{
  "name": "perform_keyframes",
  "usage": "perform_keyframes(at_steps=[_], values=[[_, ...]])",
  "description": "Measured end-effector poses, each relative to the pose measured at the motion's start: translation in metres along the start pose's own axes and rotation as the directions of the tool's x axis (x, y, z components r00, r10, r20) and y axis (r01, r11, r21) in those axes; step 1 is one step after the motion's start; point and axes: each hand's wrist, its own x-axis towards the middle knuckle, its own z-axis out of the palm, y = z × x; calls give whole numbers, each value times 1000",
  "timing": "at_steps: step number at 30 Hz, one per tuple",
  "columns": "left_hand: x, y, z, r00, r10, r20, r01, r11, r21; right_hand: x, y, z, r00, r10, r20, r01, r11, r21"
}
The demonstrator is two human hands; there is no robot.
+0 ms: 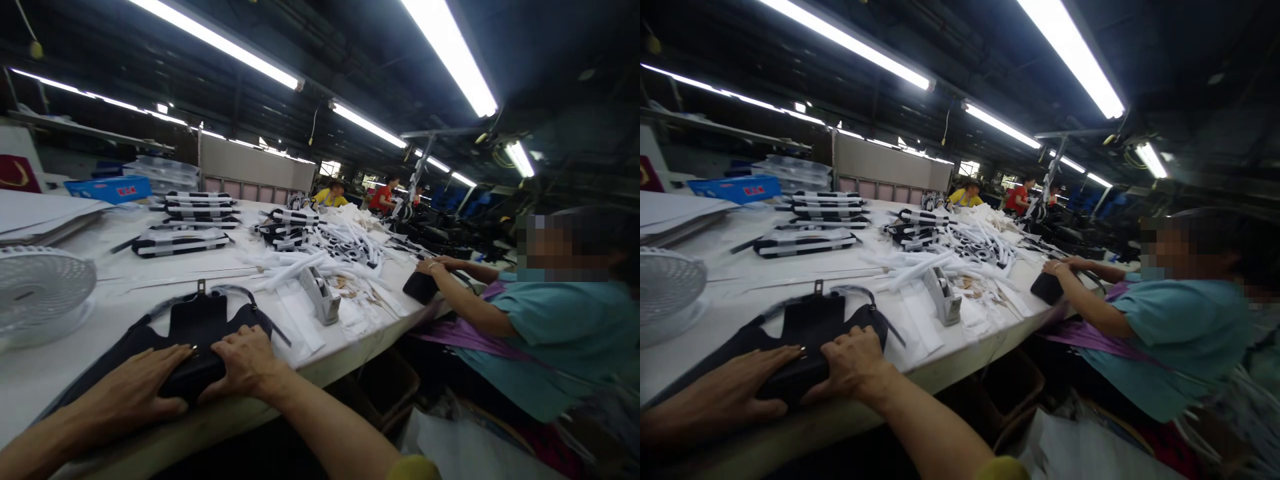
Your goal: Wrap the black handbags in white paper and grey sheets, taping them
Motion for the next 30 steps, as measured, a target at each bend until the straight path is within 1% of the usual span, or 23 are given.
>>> perform_keyframes(at_steps=[2,4,6,7,8,10,11,12,13,14,15,16,17,18,19,20,22,24,25,26,28,29,30], values=[[-2,3,3,999,-36,30,35,999,41,12,1,-6,996,-36,87,39,999,-36],[1,4,10,999,-45,31,43,998,49,22,3,-9,980,-92,179,104,993,-58],[6,0,22,999,-36,26,35,998,57,28,4,-7,957,-159,243,181,981,-71],[8,-3,31,999,-26,20,25,997,73,29,5,-3,952,-189,242,214,973,-81],[11,-7,41,1000,-16,12,15,995,97,28,5,3,953,-214,214,239,966,-96],[14,-15,67,999,12,-30,-7,986,164,21,5,19,964,-252,85,262,956,-136],[14,-20,82,997,31,-71,-16,981,195,16,5,28,964,-267,1,264,952,-156],[14,-24,98,989,65,-135,-34,975,219,12,5,36,955,-284,-80,268,948,-171],[14,-29,113,971,104,-213,-50,969,242,8,4,42,942,-304,-144,276,944,-183],[13,-34,127,935,156,-318,-69,961,268,5,5,46,928,-322,-190,286,939,-193],[12,-38,139,879,218,-423,-87,948,306,4,5,47,916,-340,-211,300,932,-202],[10,-42,147,813,284,-508,-110,932,346,4,7,45,909,-363,-207,320,923,-212],[9,-45,153,756,338,-561,-128,916,379,5,8,40,904,-388,-180,347,912,-219],[7,-46,155,715,376,-590,-140,903,407,7,11,32,902,-409,-137,374,900,-226],[5,-45,154,697,398,-596,-146,893,425,10,14,22,902,-424,-83,396,888,-232],[3,-43,150,699,405,-589,-147,888,436,13,18,12,902,-431,-24,413,879,-239],[-1,-37,138,727,400,-557,-142,883,448,16,26,-6,904,-419,83,426,870,-249],[-5,-31,122,750,403,-525,-152,877,456,14,32,-13,898,-414,153,439,867,-236],[-7,-29,114,767,406,-497,-167,874,456,10,34,-12,893,-419,166,448,867,-219],[-9,-29,106,788,406,-463,-185,873,451,6,35,-8,893,-423,156,448,870,-204],[-12,-32,92,838,393,-379,-217,877,430,-5,35,7,907,-414,80,421,887,-190],[-14,-36,87,864,369,-343,-215,885,412,-11,35,16,918,-396,24,393,900,-190],[-16,-41,85,889,322,-327,-184,903,388,-15,35,24,927,-374,-30,362,913,-190]])
